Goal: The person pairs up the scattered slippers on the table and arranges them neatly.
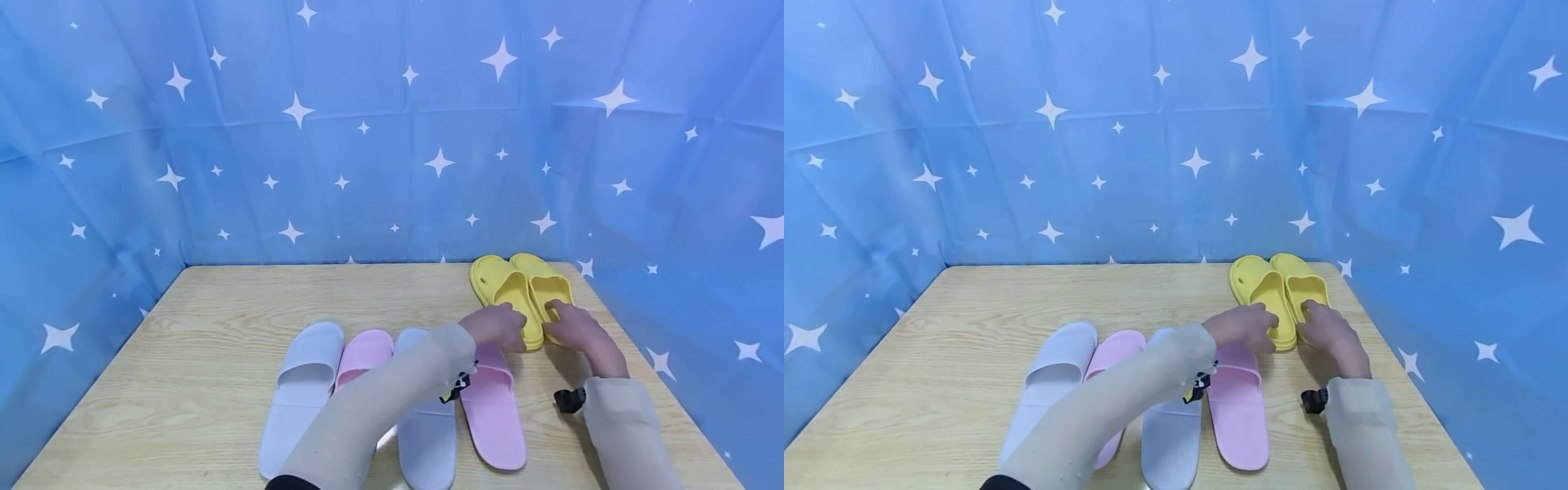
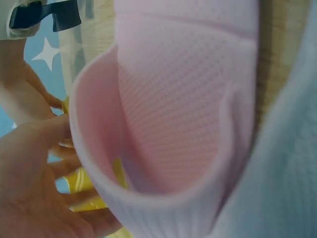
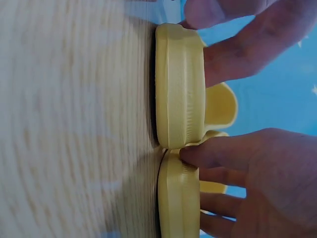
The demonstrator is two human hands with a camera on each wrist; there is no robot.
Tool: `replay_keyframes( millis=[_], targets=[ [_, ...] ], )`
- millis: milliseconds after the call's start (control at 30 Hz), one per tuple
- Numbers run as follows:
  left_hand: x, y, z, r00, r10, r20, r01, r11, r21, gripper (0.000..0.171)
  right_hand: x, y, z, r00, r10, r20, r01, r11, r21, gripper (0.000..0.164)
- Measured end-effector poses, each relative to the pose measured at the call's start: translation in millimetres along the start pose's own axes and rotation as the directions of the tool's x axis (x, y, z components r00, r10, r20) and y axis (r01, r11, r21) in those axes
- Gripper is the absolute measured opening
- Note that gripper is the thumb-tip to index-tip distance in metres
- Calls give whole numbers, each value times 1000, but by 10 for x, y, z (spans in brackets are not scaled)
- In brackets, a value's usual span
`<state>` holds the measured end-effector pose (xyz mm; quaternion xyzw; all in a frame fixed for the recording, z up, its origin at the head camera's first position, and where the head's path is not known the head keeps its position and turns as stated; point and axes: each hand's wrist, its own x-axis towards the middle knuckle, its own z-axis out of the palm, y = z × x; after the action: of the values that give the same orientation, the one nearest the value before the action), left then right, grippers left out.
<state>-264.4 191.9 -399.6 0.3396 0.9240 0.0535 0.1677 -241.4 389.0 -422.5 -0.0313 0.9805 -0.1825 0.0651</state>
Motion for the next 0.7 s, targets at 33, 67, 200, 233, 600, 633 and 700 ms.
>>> replay_keyframes(
  millis=[33, 67, 200, 233, 600, 633, 700],
  targets=[
    [-1, -34, -6, 1000, 20, -12, -20, 1000, -15, 50, 3, -6, -7, 1000, -4, 1, 4, 1000, 0, 62],
    [-3, -71, -17, 999, 41, -32, -42, 999, -33, 50, 7, -9, -13, 1000, -6, 2, 6, 1000, -1, 62],
    [-50, -216, -74, 985, 121, -121, -127, 991, -48, 46, 21, -18, -44, 1000, -8, 6, 8, 1000, -10, 60],
    [-78, -249, -88, 983, 127, -133, -134, 990, -45, 47, 20, -22, -56, 1000, -9, 7, 9, 1000, -14, 59],
    [-709, -625, -356, 937, 228, -263, -268, 956, -123, 45, -89, -294, -295, 993, -108, -53, 106, 993, -45, 54],
    [-789, -663, -376, 932, 228, -281, -273, 953, -133, 44, -105, -354, -299, 991, -124, -58, 122, 992, -42, 54],
    [-963, -751, -393, 924, 211, -319, -272, 948, -162, 43, -147, -479, -298, 984, -168, -66, 166, 986, -33, 54]
  ],
)
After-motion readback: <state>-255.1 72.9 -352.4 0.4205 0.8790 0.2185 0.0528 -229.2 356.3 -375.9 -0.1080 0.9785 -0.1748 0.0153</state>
